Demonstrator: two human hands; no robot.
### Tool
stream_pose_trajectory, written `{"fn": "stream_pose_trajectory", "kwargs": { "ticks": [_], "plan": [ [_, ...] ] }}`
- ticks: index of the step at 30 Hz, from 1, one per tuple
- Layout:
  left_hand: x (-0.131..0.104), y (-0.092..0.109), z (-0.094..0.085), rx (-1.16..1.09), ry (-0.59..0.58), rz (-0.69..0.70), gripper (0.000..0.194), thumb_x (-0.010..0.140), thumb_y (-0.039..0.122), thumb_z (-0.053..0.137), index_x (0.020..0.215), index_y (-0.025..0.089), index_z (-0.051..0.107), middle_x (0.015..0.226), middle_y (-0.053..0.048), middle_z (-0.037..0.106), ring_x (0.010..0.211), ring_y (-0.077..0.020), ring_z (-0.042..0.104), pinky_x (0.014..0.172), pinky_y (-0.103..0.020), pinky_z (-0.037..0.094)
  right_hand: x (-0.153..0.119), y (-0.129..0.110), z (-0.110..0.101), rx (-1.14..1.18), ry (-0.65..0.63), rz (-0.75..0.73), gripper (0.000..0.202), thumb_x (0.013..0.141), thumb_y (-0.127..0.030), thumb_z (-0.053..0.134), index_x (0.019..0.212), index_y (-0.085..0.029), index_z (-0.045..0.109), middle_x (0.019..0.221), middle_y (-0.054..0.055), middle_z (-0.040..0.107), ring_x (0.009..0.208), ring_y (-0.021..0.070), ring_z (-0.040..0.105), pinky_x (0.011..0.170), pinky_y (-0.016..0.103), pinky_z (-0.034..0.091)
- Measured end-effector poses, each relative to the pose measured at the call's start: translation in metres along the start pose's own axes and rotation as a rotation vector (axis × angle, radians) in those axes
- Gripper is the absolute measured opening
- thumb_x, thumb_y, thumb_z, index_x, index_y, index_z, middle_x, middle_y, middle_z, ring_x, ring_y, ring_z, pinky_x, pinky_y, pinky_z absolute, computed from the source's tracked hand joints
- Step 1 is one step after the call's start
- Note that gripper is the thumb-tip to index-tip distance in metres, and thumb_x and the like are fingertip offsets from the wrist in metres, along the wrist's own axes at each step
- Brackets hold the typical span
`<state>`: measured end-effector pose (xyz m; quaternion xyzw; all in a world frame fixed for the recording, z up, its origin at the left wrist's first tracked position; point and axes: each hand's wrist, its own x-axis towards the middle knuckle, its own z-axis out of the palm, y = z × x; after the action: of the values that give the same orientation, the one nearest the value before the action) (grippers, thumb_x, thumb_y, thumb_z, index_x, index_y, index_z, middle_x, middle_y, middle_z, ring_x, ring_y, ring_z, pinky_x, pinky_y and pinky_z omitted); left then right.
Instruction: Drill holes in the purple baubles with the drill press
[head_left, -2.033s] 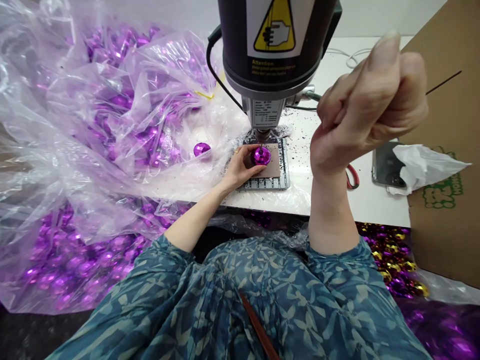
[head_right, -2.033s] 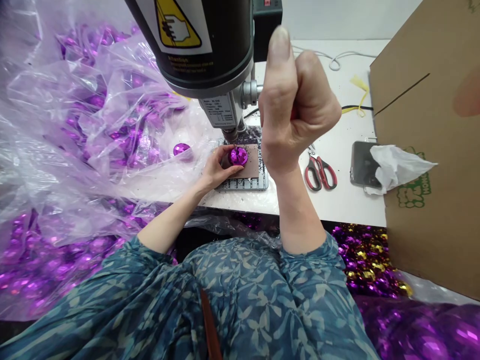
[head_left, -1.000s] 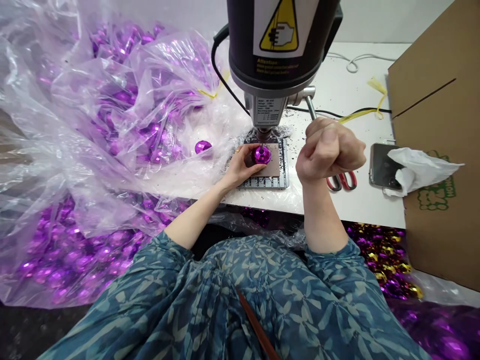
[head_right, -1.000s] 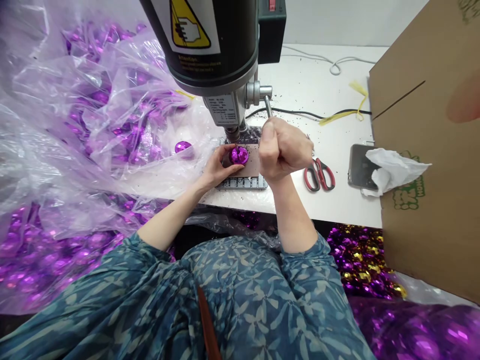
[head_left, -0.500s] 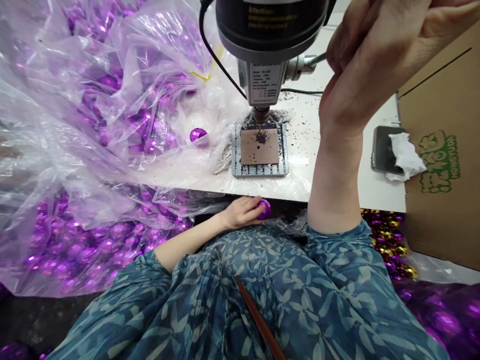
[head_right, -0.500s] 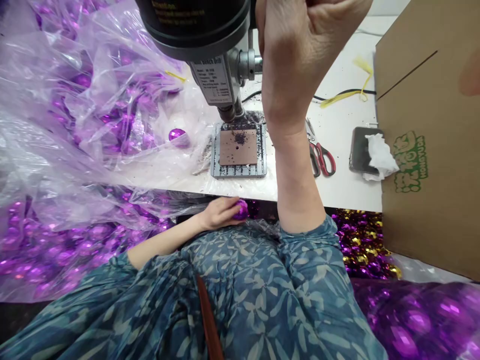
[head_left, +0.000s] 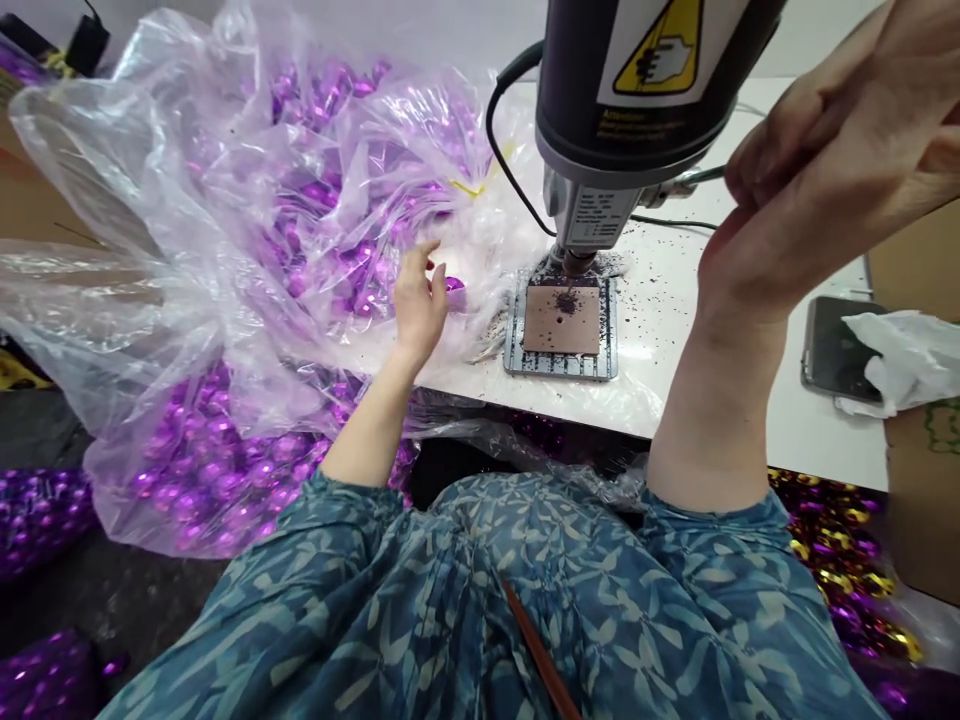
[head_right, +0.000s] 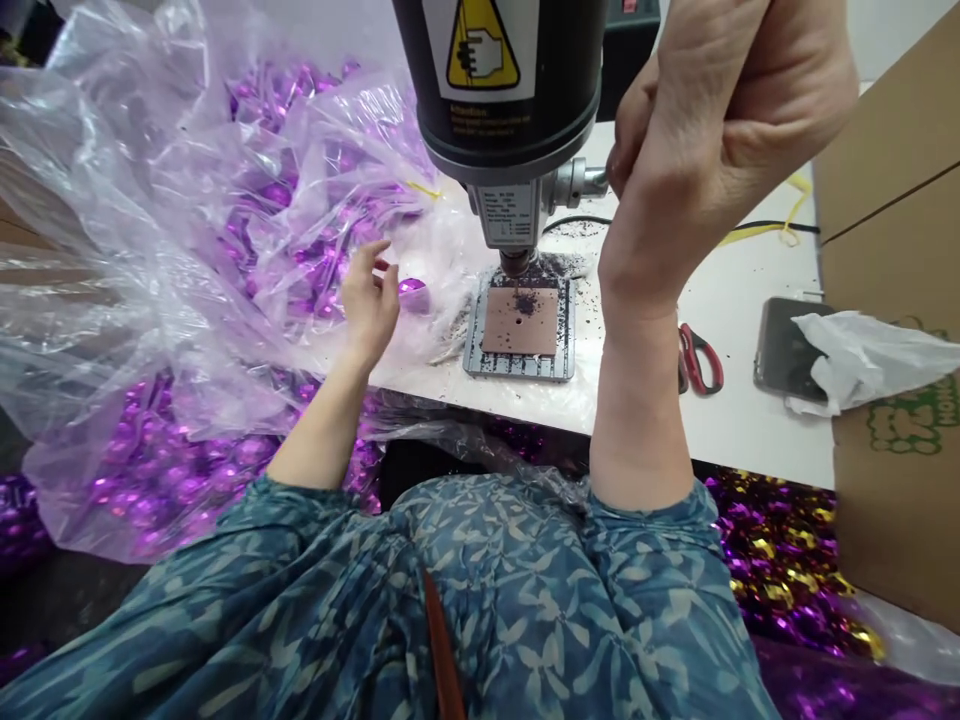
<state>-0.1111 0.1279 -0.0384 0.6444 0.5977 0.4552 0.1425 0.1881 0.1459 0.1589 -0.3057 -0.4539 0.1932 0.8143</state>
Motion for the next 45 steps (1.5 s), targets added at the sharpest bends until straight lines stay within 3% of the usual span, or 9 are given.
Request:
{"fn": "stream_pose_trajectory", "kwargs": {
  "ticks": [2, 5, 10, 13, 17, 22, 29, 39, 45],
  "plan": [
    [0.027, -0.018, -0.002, 0.123, -0.178, -0.064, 0.039, 0.087, 0.027, 0.087, 0.126, 0.025, 0.083, 0.106, -0.01, 0.075, 0.111, -0.0343, 0.077, 0.111, -0.048, 0.063, -0.001, 0.004, 0.0, 0.146, 0.029, -0.086, 0.031, 0.099, -0.004, 0.056, 0.07, -0.016, 0.054, 0.048, -0.007, 0.031, 0.042, -0.0002, 0.032, 0.053, 0.023, 0.011],
    [0.036, -0.028, 0.0, 0.173, -0.379, -0.135, 0.045, 0.074, 0.018, 0.09, 0.119, 0.021, 0.086, 0.102, -0.01, 0.074, 0.102, -0.034, 0.077, 0.109, -0.051, 0.063, -0.002, 0.007, -0.002, 0.247, 0.009, -0.186, 0.031, 0.096, -0.009, 0.063, 0.068, -0.014, 0.053, 0.049, -0.007, 0.033, 0.042, -0.0016, 0.033, 0.052, 0.022, 0.012],
    [0.022, 0.001, -0.002, -0.352, -0.104, -0.095, 0.06, 0.086, 0.054, 0.097, 0.137, 0.029, 0.079, 0.134, -0.01, 0.076, 0.124, -0.0289, 0.073, 0.112, -0.042, 0.064, -0.003, 0.0, -0.004, 0.162, -0.074, -0.172, 0.043, 0.09, -0.043, 0.073, 0.069, -0.02, 0.043, 0.049, -0.009, 0.035, 0.041, -0.0014, 0.036, 0.051, 0.02, 0.019],
    [0.012, 0.031, 0.004, -0.713, -0.129, -0.219, 0.064, 0.098, 0.08, 0.078, 0.143, 0.033, 0.075, 0.132, -0.008, 0.078, 0.125, -0.028, 0.076, 0.102, -0.039, 0.069, -0.004, -0.003, -0.003, 0.158, -0.05, -0.172, 0.054, 0.077, -0.061, 0.075, 0.069, -0.022, 0.038, 0.048, -0.009, 0.034, 0.04, -0.001, 0.034, 0.05, 0.022, 0.018],
    [-0.005, 0.057, 0.025, -0.916, -0.226, -0.373, 0.058, 0.102, 0.07, 0.081, 0.146, 0.032, 0.075, 0.128, -0.008, 0.081, 0.131, -0.0288, 0.078, 0.109, -0.043, 0.07, -0.005, -0.003, -0.001, 0.166, -0.02, -0.162, 0.056, 0.076, -0.063, 0.076, 0.068, -0.021, 0.04, 0.048, -0.01, 0.034, 0.041, -0.0028, 0.034, 0.049, 0.02, 0.019],
    [-0.021, 0.055, 0.062, -0.957, -0.343, -0.453, 0.055, 0.086, 0.055, 0.101, 0.126, 0.023, 0.083, 0.134, -0.01, 0.086, 0.131, -0.0271, 0.081, 0.12, -0.042, 0.065, -0.01, -0.003, 0.002, 0.2, -0.023, -0.168, 0.052, 0.078, -0.059, 0.076, 0.07, -0.017, 0.046, 0.05, -0.01, 0.03, 0.044, -0.0059, 0.032, 0.053, 0.014, 0.022],
    [-0.023, 0.039, 0.103, -0.868, -0.321, -0.314, 0.079, 0.067, 0.062, 0.111, 0.13, 0.026, 0.081, 0.133, -0.01, 0.088, 0.126, -0.0294, 0.083, 0.119, -0.051, 0.066, -0.017, -0.004, -0.003, 0.229, -0.082, -0.195, 0.042, 0.092, -0.044, 0.071, 0.075, -0.016, 0.046, 0.056, -0.009, 0.031, 0.049, -0.0069, 0.036, 0.057, 0.011, 0.025],
    [-0.024, 0.042, 0.107, -0.612, -0.41, -0.152, 0.077, 0.077, 0.056, 0.107, 0.141, 0.025, 0.077, 0.114, -0.007, 0.086, 0.091, -0.0222, 0.081, 0.082, -0.037, 0.07, -0.019, -0.003, -0.004, 0.223, -0.055, -0.273, 0.043, 0.093, -0.042, 0.067, 0.067, -0.009, 0.056, 0.061, -0.007, 0.037, 0.052, -0.01, 0.039, 0.057, 0.008, 0.025],
    [-0.027, 0.043, 0.115, -0.403, -0.369, 0.088, 0.073, 0.084, 0.044, 0.103, 0.148, 0.028, 0.07, 0.136, -0.011, 0.081, 0.121, -0.0303, 0.078, 0.107, -0.048, 0.067, -0.019, -0.008, -0.003, 0.204, -0.055, -0.23, 0.031, 0.102, -0.008, 0.044, 0.071, -0.013, 0.048, 0.059, -0.008, 0.033, 0.049, -0.009, 0.035, 0.056, 0.009, 0.022]
  ]
}}
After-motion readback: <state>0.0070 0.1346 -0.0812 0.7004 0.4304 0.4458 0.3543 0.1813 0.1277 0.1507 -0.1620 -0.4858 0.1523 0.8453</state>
